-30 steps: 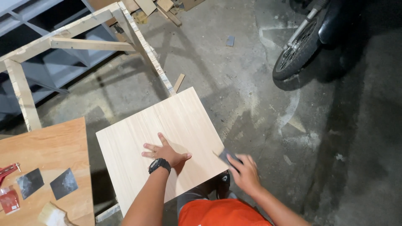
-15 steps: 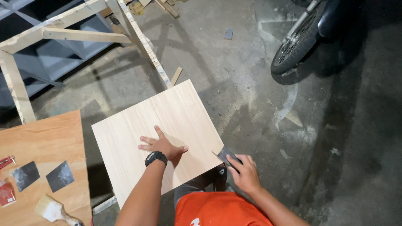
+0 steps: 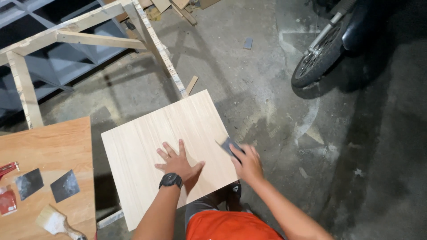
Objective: Sanding the edges of a square wooden board using a manual sanding block.
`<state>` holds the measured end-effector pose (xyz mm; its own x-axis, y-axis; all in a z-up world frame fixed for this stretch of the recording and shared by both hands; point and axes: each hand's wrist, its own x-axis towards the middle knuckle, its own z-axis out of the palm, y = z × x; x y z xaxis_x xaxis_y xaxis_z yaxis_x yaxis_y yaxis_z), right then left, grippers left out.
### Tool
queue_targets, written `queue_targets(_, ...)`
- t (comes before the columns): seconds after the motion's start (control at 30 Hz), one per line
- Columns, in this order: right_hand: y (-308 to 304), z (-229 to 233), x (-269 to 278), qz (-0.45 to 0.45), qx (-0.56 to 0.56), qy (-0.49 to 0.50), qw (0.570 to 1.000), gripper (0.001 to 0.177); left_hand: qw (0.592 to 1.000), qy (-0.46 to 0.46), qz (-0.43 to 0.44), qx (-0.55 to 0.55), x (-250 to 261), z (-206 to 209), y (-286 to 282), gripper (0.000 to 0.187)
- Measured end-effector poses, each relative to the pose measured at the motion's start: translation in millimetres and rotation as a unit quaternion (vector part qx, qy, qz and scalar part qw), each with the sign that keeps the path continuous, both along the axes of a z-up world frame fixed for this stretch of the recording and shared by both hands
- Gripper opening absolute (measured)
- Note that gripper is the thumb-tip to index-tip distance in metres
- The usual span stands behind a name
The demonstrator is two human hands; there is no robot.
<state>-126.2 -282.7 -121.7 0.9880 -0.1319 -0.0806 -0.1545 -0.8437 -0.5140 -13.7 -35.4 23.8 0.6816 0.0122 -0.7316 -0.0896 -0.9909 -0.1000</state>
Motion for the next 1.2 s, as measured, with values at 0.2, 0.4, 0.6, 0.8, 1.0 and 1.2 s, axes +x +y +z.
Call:
queue_targets(0.2,-11,-22,-41,0.005,-0.011,0.001,1.0,0.044,0.999,0.036,0.032,-0.02,16,25,-13,0.154)
queue_targets(0.4,16,-4,136,-0.002,-0.005,-0.04,0.999,0.043,0.998,0.052,0.036,-0.015,17,41,-18,0.151)
queue_targets(0.6,16,35,104,-0.008,0.034,0.046,0.998,0.044,0.997,0.058,0.042,-0.01,20,41,-19,0.151)
queue_targets(0.8,-17,-32,-47,0.011,-0.034,-0.019,0.999,0.046,0.996,0.075,0.04,-0.006,23,53,-23,0.15)
queue_targets(1.0,6,-2,115,0.001,-0.001,-0.038,0.999,0.041,0.997,0.071,0.04,0.003,23,47,-23,0.15)
queue_targets(1.2,7,27,145,0.007,-0.008,0.019,1.0,0.043,0.997,0.067,0.036,-0.002,23,44,-20,0.15)
